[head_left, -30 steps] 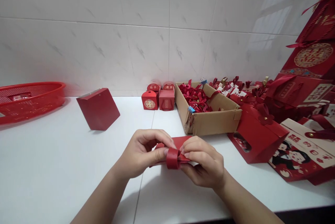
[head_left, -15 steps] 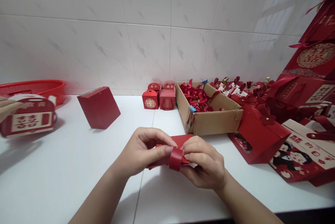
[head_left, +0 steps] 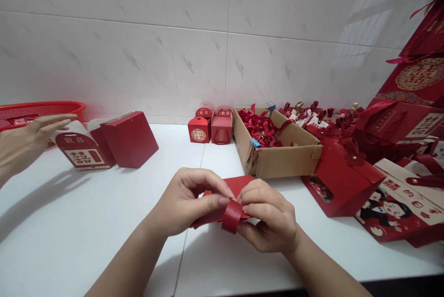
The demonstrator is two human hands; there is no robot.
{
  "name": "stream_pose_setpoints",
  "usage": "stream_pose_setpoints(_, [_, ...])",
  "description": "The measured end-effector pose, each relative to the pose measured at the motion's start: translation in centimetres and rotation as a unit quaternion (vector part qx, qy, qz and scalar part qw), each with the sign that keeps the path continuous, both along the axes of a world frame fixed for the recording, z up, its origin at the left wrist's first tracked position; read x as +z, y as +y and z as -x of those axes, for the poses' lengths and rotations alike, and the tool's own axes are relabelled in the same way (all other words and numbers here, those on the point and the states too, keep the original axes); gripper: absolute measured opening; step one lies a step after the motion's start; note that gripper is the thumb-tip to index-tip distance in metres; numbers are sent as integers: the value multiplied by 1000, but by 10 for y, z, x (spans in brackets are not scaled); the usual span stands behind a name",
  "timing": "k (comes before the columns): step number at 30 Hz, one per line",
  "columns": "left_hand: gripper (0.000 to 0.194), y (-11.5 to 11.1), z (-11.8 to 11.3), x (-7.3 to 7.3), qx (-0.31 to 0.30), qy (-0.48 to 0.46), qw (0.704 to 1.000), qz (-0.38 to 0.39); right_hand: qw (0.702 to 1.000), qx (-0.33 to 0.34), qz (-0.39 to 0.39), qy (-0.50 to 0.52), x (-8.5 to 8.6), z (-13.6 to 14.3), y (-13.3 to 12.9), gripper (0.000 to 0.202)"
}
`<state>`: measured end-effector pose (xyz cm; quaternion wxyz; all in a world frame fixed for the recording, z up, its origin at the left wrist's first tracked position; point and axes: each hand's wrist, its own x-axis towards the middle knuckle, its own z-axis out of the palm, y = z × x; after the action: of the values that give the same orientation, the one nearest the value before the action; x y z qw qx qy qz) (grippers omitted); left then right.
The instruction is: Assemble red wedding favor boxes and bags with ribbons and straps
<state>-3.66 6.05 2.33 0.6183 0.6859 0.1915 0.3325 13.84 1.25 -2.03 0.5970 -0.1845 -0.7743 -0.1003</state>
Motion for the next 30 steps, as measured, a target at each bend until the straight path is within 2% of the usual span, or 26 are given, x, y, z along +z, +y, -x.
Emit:
stream_pose_setpoints(6, [20, 0, -2, 1, 16, -28, 999, -15, 1000, -6, 7, 1, 0, 1, 0, 13])
stream_pose_setpoints(14, [35, 0, 1, 1, 2, -26, 1000, -1, 1000, -22, 13, 2, 0, 4, -1, 10])
stream_pose_setpoints(20, [55, 4, 0, -2, -27, -25, 999, 7, 999, -33, 5, 11, -3, 7, -2, 10])
stream_pose_setpoints(26, [48, 7, 2, 0, -83, -5, 997, 7, 998, -50, -27, 11, -4, 7, -1, 6])
stream_pose_setpoints(30, [40, 11, 5, 0, -103, -27, 994, -19, 996, -77, -18, 33, -7, 4, 1, 8])
